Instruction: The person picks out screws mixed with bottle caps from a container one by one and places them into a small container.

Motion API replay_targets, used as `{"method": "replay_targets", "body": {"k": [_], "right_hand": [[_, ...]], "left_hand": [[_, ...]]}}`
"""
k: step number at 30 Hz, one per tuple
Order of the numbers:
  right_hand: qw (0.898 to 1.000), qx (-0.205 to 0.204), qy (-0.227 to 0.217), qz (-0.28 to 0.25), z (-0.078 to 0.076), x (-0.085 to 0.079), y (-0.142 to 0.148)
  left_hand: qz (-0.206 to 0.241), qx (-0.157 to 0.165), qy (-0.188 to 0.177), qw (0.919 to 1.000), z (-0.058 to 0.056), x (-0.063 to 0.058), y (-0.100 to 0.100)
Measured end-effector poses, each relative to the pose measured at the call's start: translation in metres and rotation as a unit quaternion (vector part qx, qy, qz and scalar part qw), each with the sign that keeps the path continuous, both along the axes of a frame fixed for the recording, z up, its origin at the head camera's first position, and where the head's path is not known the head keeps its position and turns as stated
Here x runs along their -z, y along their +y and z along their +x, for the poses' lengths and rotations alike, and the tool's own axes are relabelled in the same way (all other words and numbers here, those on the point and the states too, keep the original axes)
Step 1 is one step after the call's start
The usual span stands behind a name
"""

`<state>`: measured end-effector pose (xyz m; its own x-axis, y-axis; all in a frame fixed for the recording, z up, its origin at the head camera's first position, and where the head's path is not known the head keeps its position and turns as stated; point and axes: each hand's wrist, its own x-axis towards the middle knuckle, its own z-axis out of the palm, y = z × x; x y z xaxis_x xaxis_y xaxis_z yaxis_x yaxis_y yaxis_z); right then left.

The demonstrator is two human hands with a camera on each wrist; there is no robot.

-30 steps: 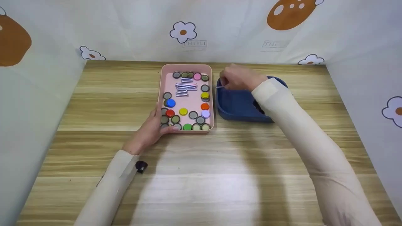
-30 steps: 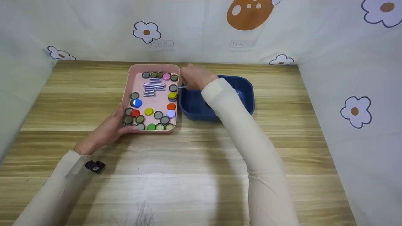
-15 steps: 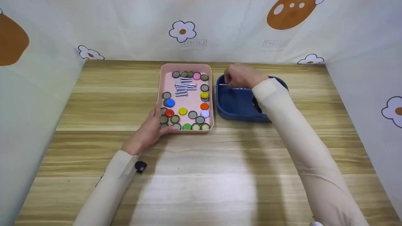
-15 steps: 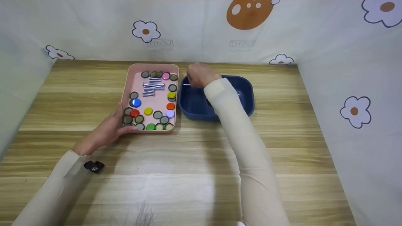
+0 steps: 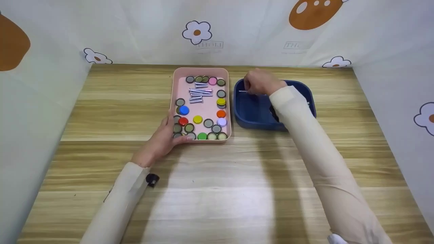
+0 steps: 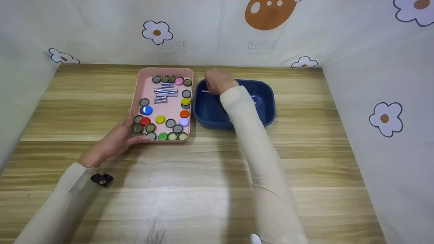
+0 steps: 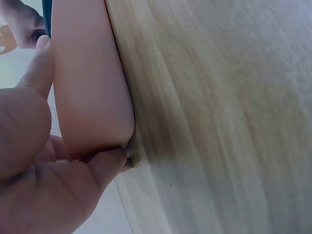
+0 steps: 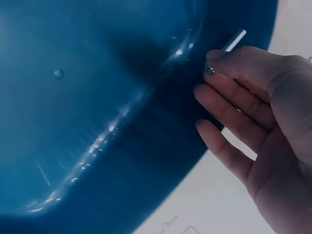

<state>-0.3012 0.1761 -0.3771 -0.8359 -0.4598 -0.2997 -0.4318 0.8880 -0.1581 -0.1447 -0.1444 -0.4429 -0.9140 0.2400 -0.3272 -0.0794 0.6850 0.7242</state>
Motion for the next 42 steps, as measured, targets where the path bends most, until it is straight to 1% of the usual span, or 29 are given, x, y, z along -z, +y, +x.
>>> {"method": "replay_targets", "body": {"k": [3, 7, 9, 14, 18, 22, 26, 31, 33, 38, 42], "right_hand": [[1.000, 0.001, 0.006, 0.000, 0.001, 0.005, 0.000], [1.000, -0.001, 0.009, 0.012, 0.002, 0.010, -0.002], [1.000, -0.006, 0.013, 0.018, 0.002, 0.013, -0.002], [0.999, -0.021, 0.033, 0.033, 0.002, 0.016, -0.003], [0.997, -0.033, 0.043, 0.050, 0.002, 0.018, -0.004], [0.997, -0.028, 0.036, 0.062, 0.002, 0.017, -0.005], [0.997, -0.017, 0.023, 0.068, 0.002, 0.016, -0.005], [0.996, -0.020, 0.031, 0.085, 0.002, 0.018, -0.007], [0.994, -0.028, 0.039, 0.095, 0.002, 0.020, -0.008], [0.993, -0.035, 0.043, 0.108, 0.004, 0.022, -0.010], [0.992, -0.038, 0.043, 0.116, 0.004, 0.023, -0.011]], "left_hand": [[-0.012, 0.008, 0.002, 0.9999, 0.000, 0.000, 0.000], [-0.001, 0.002, -0.004, 1.0000, 0.001, -0.002, -0.001], [0.004, 0.002, -0.002, 1.0000, 0.001, -0.001, -0.001], [-0.002, 0.005, 0.005, 1.0000, 0.002, 0.000, -0.002], [-0.004, 0.005, 0.004, 1.0000, 0.001, 0.000, -0.001], [-0.001, 0.001, -0.005, 1.0000, 0.001, -0.001, -0.001], [0.000, -0.001, -0.004, 1.0000, 0.001, -0.001, -0.001], [0.006, 0.002, 0.009, 0.9999, 0.000, 0.000, 0.000], [0.011, 0.000, 0.011, 0.9999, 0.000, 0.001, 0.000], [0.022, -0.009, -0.001, 0.9997, 0.000, 0.000, 0.000], [0.020, -0.007, -0.007, 0.9997, 0.001, 0.000, 0.000]]}}
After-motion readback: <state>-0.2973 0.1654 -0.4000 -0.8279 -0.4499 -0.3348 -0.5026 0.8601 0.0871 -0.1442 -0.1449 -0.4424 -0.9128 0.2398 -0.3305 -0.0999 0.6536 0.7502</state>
